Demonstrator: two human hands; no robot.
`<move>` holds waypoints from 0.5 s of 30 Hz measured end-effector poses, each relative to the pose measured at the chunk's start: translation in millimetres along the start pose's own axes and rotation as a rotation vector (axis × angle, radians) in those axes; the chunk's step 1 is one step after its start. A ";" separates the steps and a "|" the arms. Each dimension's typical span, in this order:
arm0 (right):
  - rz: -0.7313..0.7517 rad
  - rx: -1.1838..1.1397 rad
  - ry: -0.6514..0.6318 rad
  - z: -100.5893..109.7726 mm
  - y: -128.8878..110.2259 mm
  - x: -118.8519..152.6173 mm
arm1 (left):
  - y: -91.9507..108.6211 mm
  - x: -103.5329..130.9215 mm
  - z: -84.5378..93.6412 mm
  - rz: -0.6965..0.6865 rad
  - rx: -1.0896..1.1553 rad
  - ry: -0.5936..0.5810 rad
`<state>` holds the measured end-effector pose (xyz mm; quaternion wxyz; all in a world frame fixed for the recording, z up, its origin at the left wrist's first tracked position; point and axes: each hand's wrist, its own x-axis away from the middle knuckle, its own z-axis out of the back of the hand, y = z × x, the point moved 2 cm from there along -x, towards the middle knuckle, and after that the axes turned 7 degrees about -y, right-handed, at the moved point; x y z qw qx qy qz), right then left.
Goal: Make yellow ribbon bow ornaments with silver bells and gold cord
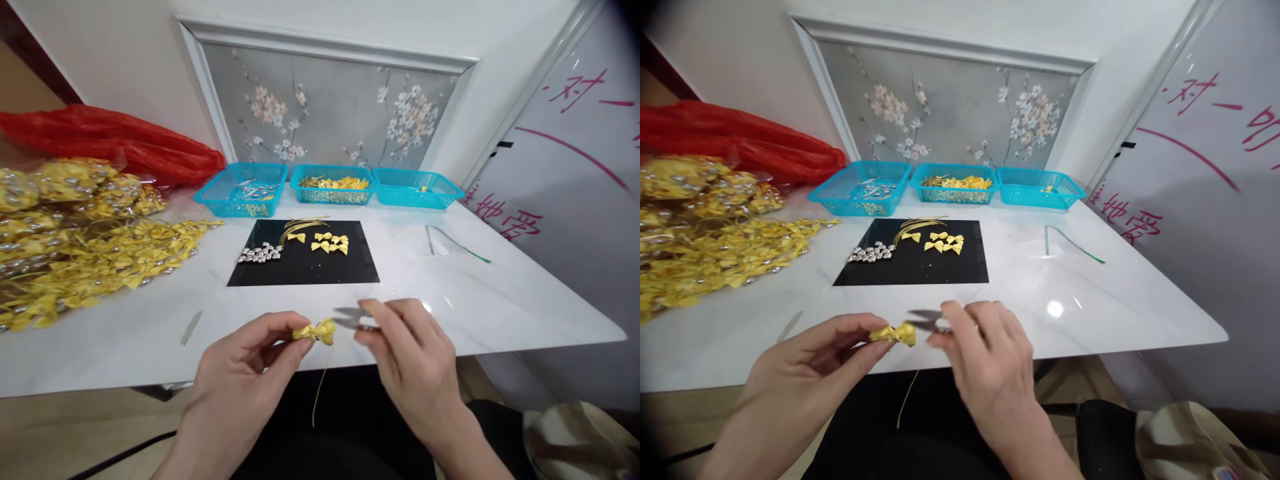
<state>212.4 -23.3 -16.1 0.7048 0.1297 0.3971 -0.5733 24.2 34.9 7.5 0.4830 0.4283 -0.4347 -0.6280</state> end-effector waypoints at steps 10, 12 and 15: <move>-0.380 0.239 -0.196 -23.0 96.4 19.5 | 0.8 -5.3 1.6 0.077 0.181 -0.164; -0.391 0.206 -0.184 -19.9 88.3 16.2 | 1.6 -5.6 0.0 0.084 0.209 -0.146; -0.361 0.053 -0.208 -9.6 54.1 6.8 | 2.2 -5.7 -1.5 0.091 0.170 -0.110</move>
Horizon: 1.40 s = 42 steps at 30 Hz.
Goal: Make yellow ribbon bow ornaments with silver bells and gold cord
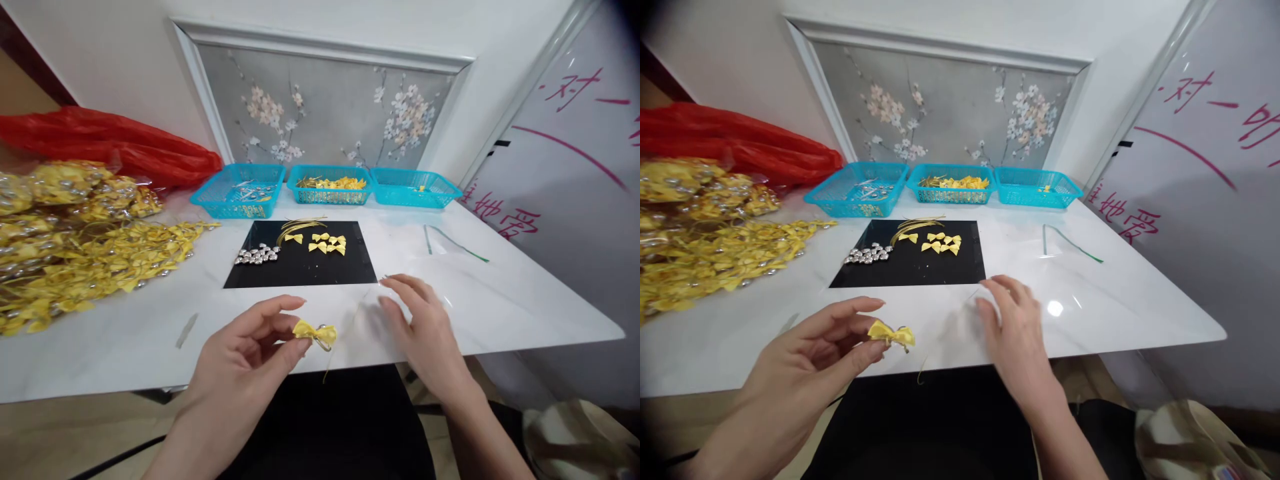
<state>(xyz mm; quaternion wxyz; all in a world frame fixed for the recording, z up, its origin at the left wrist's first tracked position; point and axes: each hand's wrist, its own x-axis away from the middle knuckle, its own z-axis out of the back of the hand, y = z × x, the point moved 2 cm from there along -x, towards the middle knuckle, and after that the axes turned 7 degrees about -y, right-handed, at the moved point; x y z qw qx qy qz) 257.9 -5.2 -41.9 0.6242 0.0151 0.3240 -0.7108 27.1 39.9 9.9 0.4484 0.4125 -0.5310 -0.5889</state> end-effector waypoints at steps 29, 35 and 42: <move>0.163 -0.786 -0.121 15.8 -77.8 8.6 | 1.6 3.5 18.2 -0.034 -0.057 -0.208; 0.108 -0.944 -0.268 13.2 -77.4 8.9 | 8.5 5.5 4.6 -0.111 -0.165 -0.252; 0.286 -0.712 -0.168 25.8 -73.2 13.9 | 8.9 6.3 5.6 -0.097 -0.173 -0.185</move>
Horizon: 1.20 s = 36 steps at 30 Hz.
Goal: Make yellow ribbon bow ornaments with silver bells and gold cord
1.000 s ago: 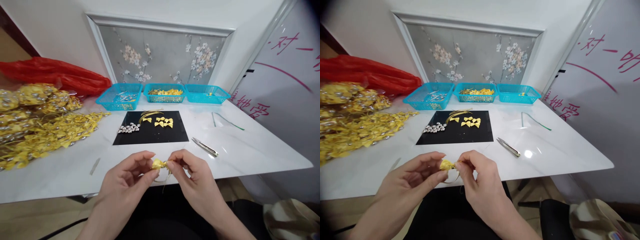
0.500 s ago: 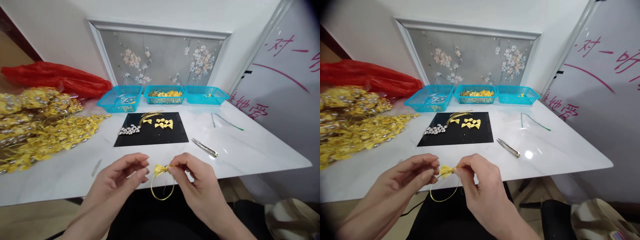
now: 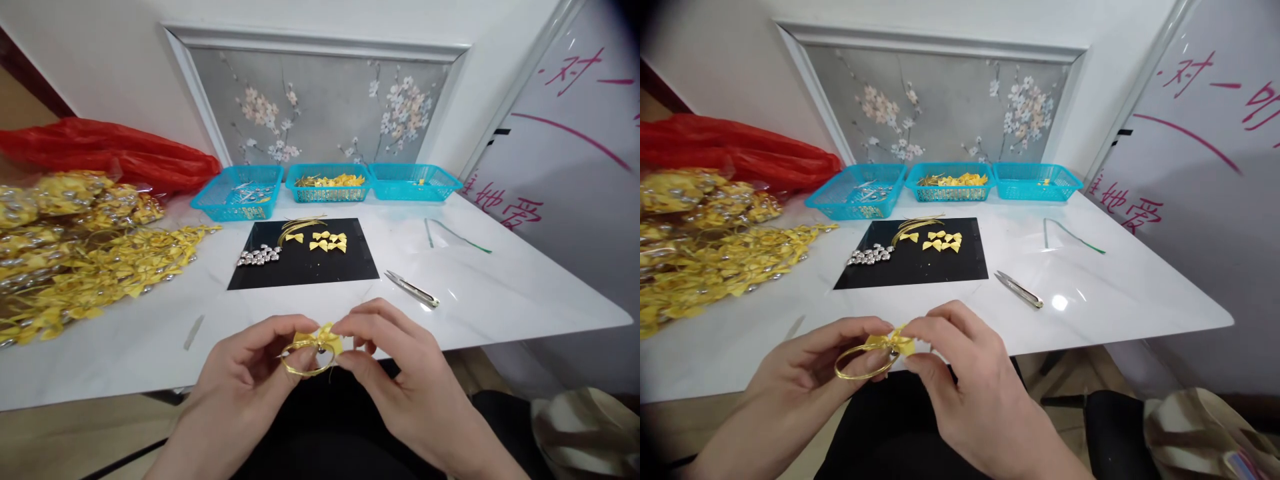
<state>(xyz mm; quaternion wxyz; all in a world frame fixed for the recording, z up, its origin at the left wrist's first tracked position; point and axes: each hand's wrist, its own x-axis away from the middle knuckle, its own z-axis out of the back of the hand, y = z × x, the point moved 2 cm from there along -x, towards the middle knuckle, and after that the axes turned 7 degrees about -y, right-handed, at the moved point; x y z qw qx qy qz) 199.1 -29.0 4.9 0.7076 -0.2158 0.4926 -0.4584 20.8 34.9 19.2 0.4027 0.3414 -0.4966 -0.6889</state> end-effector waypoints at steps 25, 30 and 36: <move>0.241 0.513 0.090 -17.5 -8.6 -4.1 | -7.1 3.9 3.5 0.004 -0.155 -0.168; -0.074 -0.053 -0.073 -10.6 -0.5 -3.1 | -14.4 4.4 9.9 0.019 0.063 -0.236; -0.215 -0.279 -0.055 -4.2 2.7 3.5 | -10.8 4.5 11.6 0.009 0.121 -0.170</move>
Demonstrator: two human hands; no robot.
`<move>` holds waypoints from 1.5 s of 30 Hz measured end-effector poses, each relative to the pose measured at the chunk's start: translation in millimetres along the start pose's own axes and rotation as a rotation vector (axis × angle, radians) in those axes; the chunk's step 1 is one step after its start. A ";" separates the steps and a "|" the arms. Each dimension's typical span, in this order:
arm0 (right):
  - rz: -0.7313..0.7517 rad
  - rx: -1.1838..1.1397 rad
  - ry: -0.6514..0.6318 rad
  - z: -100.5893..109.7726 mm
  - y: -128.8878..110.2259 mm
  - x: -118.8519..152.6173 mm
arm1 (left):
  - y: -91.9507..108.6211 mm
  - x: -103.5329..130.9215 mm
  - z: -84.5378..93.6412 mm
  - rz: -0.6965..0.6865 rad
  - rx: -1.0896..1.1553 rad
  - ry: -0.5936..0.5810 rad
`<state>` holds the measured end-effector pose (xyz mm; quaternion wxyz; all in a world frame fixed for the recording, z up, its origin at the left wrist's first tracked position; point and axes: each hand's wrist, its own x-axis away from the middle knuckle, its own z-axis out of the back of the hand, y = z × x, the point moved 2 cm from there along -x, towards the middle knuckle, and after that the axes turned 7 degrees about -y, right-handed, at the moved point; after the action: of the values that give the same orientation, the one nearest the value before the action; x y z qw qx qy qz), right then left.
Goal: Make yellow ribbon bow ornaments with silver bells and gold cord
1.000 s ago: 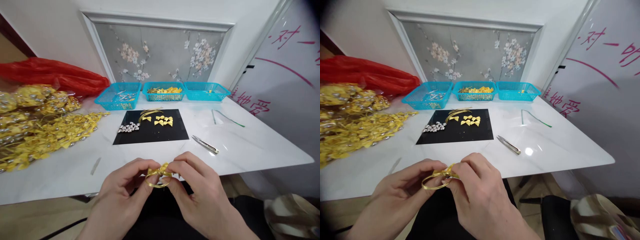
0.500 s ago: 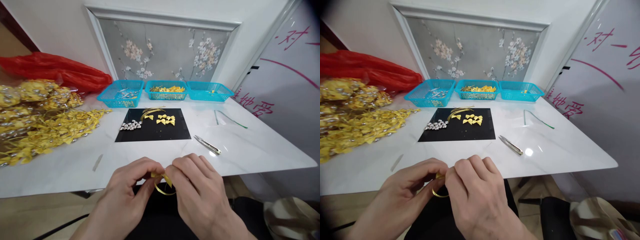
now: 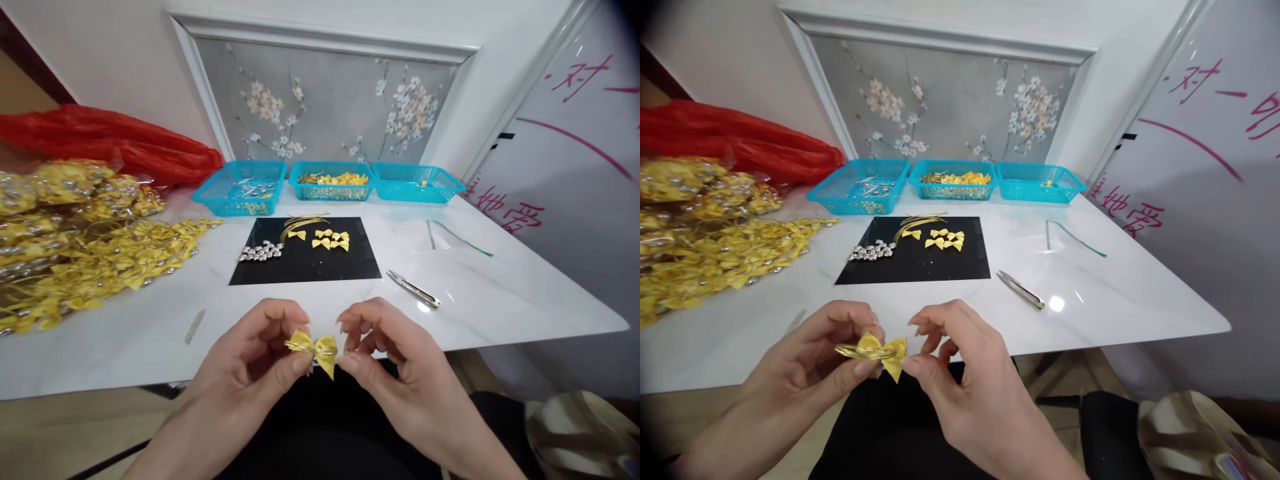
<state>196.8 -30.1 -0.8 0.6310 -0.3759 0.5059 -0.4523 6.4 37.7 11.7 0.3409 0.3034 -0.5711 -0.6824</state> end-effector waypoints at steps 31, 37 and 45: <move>-0.034 0.219 -0.138 1.7 -35.6 -52.2 | 11.6 6.2 5.2 0.274 0.303 -0.123; -0.065 0.081 -0.150 -7.2 -35.9 -59.4 | 11.5 13.4 13.0 0.295 0.418 -0.055; -0.026 -0.024 -0.187 -30.4 -43.6 -75.4 | 7.5 28.4 29.8 0.246 0.527 0.042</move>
<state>152.9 27.7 56.1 0.6650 -0.4307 0.4453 -0.4172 -33.2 30.8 23.3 0.3422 0.3240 -0.7540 -0.4577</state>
